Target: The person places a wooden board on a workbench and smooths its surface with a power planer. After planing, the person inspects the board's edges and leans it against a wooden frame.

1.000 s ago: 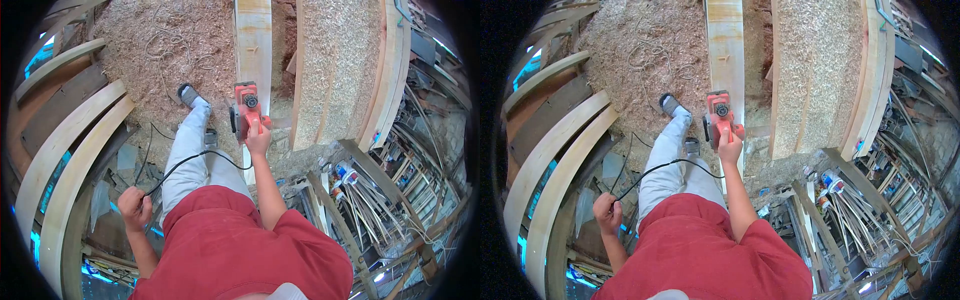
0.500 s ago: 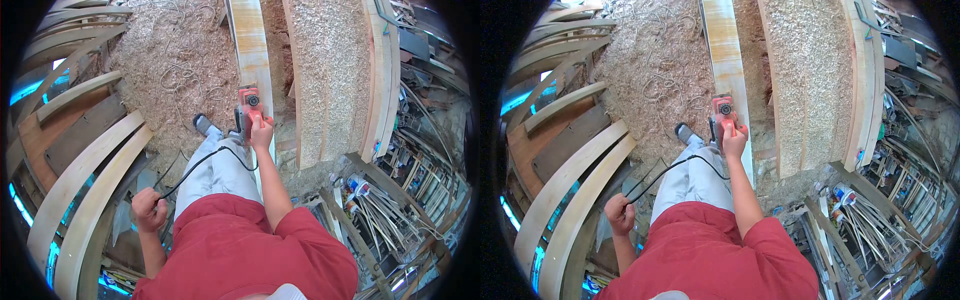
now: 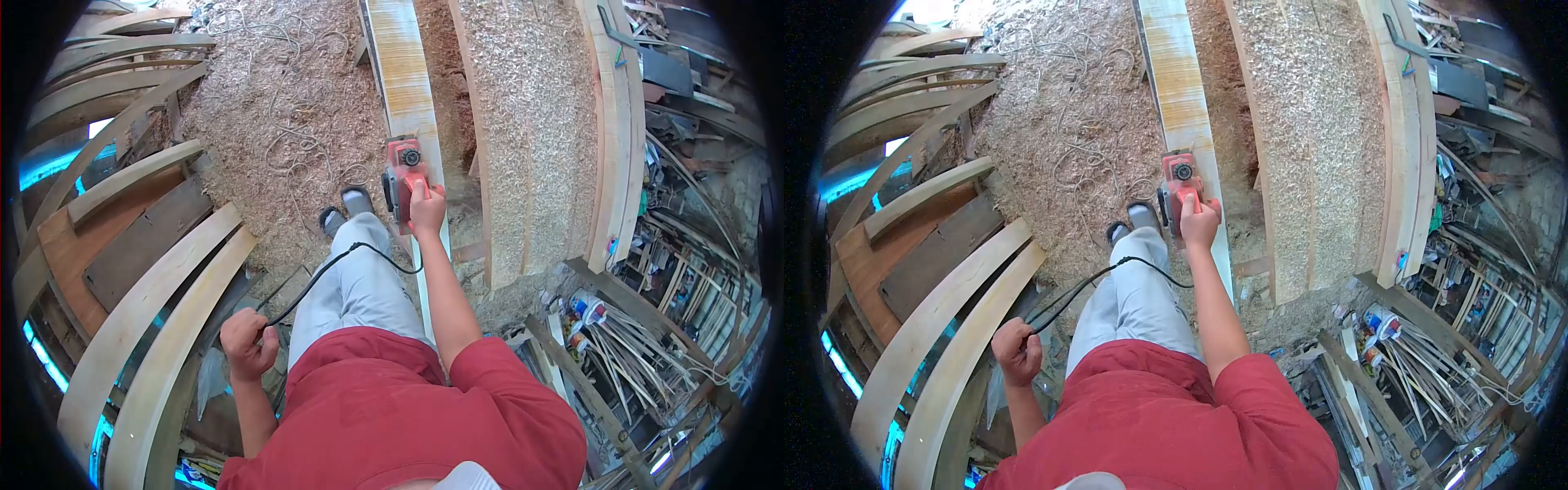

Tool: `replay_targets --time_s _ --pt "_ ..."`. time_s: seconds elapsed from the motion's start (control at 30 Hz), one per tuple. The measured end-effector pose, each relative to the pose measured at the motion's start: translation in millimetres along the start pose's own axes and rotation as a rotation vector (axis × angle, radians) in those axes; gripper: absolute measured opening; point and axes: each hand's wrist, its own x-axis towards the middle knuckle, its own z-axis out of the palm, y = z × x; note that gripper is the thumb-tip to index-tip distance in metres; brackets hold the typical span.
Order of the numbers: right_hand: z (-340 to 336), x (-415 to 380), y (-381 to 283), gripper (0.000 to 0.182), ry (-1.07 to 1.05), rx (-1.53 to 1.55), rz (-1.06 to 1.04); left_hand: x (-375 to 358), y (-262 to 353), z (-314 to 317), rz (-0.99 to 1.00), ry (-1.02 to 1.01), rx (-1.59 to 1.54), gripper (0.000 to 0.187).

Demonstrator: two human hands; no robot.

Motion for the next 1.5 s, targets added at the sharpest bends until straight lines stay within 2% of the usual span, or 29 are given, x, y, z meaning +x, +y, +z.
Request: replay_targets --time_s 0.37,0.43,0.57,1.03,1.5 --pt "28.9 57.1 -42.6 0.053 -0.032 -0.013 0.000 66.7 -19.2 -4.7 -0.041 -0.029 0.013 0.012" --pt "33.2 60.7 -59.5 0.052 0.071 -0.010 -0.121 88.1 -21.9 -3.7 -0.048 -0.015 -0.004 0.012" --pt "38.8 77.7 -80.8 0.051 0.007 -0.049 -0.017 131.8 -28.3 -4.0 -0.061 -0.063 -0.025 0.012" --pt "66.8 150.5 -180.4 0.046 -0.061 -0.051 -0.014 290.3 -40.8 -14.2 -0.083 -0.149 -0.034 0.010" --pt "100.1 208.5 -257.5 0.046 -0.038 -0.051 -0.029 362.1 -48.0 -46.4 -0.079 -0.048 0.024 0.010"
